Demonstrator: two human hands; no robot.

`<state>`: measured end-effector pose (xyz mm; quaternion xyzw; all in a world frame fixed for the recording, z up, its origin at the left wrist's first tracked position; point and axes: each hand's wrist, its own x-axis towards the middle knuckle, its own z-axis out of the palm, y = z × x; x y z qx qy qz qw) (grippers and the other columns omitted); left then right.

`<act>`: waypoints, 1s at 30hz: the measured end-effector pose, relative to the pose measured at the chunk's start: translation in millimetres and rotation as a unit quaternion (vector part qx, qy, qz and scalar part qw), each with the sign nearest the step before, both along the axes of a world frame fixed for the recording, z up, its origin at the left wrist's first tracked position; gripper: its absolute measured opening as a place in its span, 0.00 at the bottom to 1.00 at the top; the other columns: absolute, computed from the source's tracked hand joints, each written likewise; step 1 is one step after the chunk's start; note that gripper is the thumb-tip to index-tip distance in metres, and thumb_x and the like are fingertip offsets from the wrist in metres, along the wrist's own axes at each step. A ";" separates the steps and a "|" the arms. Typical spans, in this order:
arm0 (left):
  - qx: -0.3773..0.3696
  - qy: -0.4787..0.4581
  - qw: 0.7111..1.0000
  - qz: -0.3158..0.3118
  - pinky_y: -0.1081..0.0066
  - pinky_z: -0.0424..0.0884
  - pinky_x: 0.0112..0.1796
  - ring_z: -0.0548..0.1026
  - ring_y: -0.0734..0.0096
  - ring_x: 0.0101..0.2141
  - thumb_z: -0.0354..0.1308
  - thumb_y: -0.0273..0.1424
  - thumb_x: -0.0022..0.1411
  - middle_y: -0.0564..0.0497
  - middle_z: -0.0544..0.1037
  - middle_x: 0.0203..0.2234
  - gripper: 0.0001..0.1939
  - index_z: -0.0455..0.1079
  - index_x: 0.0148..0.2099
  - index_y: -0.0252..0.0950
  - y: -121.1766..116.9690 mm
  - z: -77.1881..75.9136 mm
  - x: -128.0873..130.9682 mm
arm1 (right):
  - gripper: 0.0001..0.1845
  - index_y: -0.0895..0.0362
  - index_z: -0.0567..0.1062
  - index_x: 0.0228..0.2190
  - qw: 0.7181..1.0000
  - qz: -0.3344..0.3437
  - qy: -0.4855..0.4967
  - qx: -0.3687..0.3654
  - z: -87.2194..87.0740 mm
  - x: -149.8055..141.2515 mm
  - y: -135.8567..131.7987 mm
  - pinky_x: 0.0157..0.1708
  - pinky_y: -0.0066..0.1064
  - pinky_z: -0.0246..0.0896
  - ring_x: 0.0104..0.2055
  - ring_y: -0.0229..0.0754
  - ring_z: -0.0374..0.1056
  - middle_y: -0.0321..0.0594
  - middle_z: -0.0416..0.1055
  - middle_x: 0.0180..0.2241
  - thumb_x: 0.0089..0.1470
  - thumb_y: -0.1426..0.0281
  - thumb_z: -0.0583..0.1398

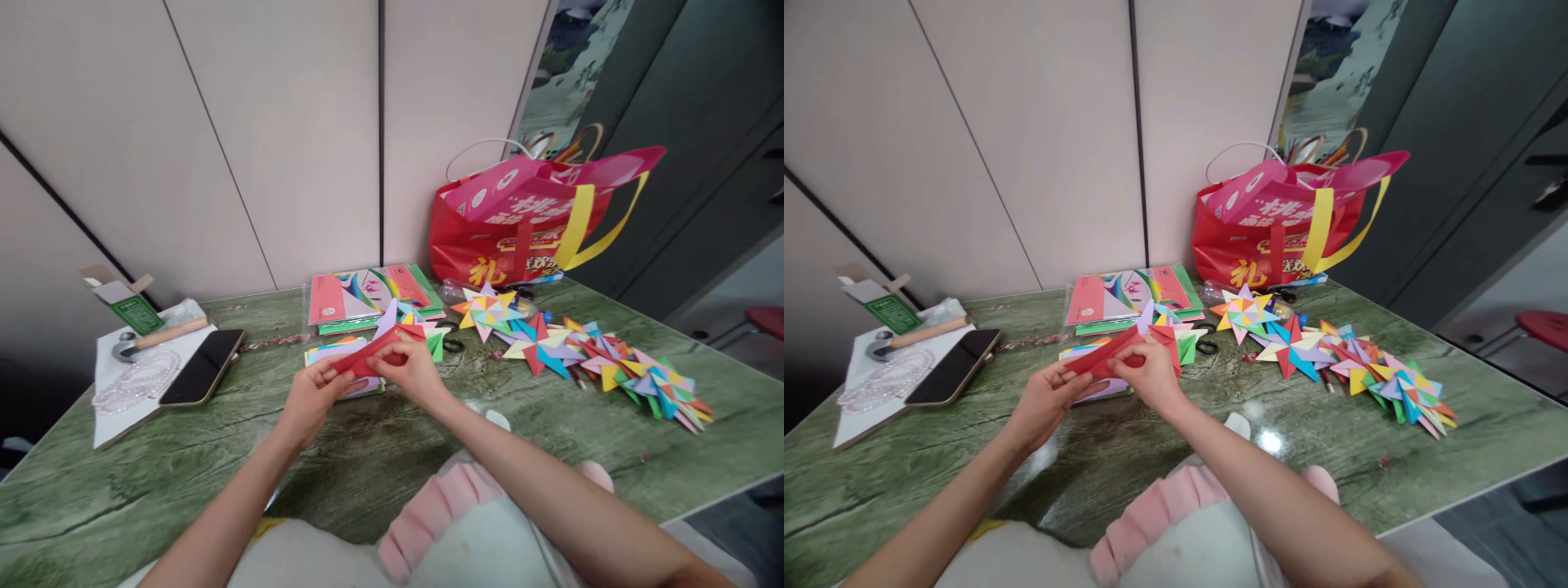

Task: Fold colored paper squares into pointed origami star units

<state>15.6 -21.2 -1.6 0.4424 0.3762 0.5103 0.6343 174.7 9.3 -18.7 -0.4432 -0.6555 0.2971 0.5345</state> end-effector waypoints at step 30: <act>-0.057 -0.011 0.998 -0.016 0.61 0.71 0.42 0.77 0.61 0.34 0.65 0.26 0.46 0.43 0.79 0.33 0.13 0.73 0.37 0.29 -0.1 -0.2 -4.3 | 0.10 0.58 0.73 0.23 0.995 0.050 0.050 -0.065 5.7 -0.3 -3.5 0.31 0.29 0.60 0.29 0.39 0.67 0.37 0.72 0.26 0.35 0.67 0.65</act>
